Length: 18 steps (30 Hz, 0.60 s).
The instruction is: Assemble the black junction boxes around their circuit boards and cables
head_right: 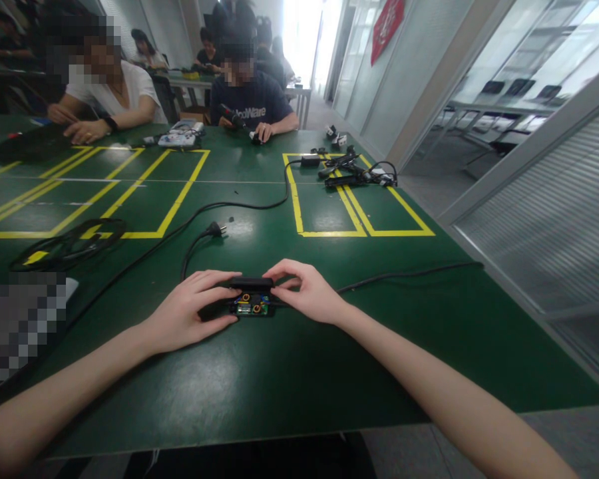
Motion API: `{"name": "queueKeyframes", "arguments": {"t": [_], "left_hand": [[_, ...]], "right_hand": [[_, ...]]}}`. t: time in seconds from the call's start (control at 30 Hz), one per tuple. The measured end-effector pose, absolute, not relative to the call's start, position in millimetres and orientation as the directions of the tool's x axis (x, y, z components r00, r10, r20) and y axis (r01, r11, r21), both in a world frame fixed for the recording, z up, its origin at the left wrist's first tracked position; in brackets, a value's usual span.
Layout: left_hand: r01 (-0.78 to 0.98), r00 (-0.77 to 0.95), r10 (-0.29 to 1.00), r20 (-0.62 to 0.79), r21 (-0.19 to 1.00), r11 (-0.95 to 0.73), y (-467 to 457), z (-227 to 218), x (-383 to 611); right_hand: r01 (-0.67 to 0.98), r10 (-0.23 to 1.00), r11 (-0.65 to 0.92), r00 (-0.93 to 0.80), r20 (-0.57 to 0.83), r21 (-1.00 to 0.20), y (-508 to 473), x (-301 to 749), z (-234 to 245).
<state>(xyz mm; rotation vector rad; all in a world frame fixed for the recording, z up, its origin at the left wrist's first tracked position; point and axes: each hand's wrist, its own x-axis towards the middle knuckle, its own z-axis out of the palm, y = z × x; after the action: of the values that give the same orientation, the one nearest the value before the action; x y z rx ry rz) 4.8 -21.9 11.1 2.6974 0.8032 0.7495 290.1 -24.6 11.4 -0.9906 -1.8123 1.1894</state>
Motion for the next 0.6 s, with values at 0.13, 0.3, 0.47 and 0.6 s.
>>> {"name": "queueKeyframes", "arguments": {"t": [0.13,0.3,0.47,0.6], "left_hand": [[0.439,0.733,0.534,0.421,0.306,-0.845,-22.7,12.0,6.2],[0.39,0.711,0.48,0.514,0.28,-0.877,-22.5,12.2,6.6],[0.384,0.653,0.567,0.502,0.425,-0.819,-22.0,11.7,6.0],[0.375,0.661,0.619,0.423,0.529,-0.761,-22.1,10.4,7.2]], "right_hand": [[0.202,0.852,0.365,-0.467,0.238,-0.909,-26.6,290.9,12.9],[0.23,0.824,0.44,-0.487,0.289,-0.868,-25.6,292.7,13.3],[0.254,0.756,0.566,-0.539,0.371,-0.785,-22.9,295.3,15.3],[0.247,0.71,0.627,-0.572,0.412,-0.738,-23.4,296.2,17.5]]}}
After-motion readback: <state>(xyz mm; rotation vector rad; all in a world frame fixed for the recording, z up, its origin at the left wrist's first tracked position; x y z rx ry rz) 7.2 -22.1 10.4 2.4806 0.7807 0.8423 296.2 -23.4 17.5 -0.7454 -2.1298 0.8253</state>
